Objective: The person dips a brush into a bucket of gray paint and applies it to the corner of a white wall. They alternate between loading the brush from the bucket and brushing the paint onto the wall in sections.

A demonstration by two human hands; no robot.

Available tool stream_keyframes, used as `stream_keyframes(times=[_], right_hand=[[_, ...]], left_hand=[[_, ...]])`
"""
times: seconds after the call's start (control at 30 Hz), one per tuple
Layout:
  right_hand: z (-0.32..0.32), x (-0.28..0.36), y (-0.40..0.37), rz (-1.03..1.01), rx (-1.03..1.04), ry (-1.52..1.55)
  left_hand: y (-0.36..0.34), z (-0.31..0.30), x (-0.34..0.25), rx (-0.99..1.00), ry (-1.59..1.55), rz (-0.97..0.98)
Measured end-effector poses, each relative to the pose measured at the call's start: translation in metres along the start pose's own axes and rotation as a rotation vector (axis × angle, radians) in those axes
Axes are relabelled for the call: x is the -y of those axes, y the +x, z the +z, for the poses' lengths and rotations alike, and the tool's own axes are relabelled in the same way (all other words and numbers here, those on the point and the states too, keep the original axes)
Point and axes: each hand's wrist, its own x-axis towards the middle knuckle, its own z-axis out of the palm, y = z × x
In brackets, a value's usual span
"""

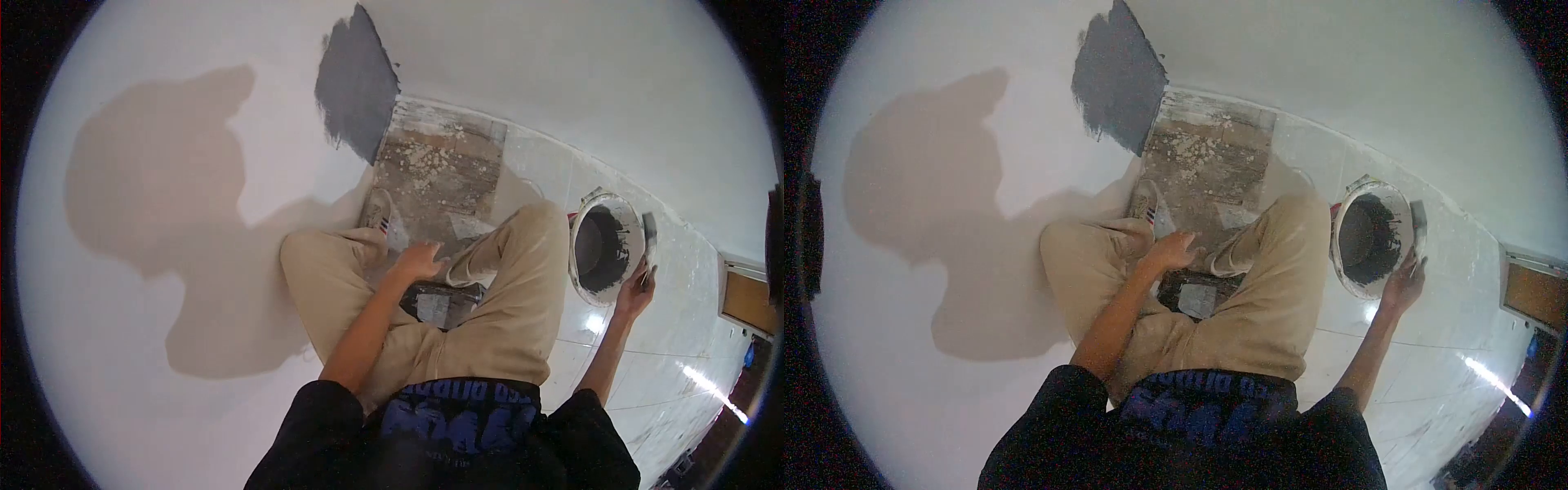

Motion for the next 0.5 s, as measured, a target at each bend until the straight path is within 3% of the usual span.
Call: stream_keyframes(times=[0.17,0.23,0.27,0.3,0.5], right_hand=[[0.106,-0.067,-0.003,-0.017,0.301,-0.26],[0.162,-0.109,-0.019,0.249,0.253,0.043],[0.194,-0.14,-0.035,0.22,0.227,-0.082],[0.206,-0.165,-0.037,0.345,0.362,-0.011],[0.289,-0.339,-0.114,0.721,0.485,-0.115]], left_hand=[[-0.002,-0.001,-0.013,-0.061,-0.034,0.071],[0.001,0.0,-0.012,-0.085,-0.039,0.094],[0.0,-0.004,-0.016,-0.073,-0.033,0.089],[-0.001,-0.007,-0.02,-0.06,-0.029,0.084],[0.006,-0.008,-0.02,-0.043,0.006,0.038]])
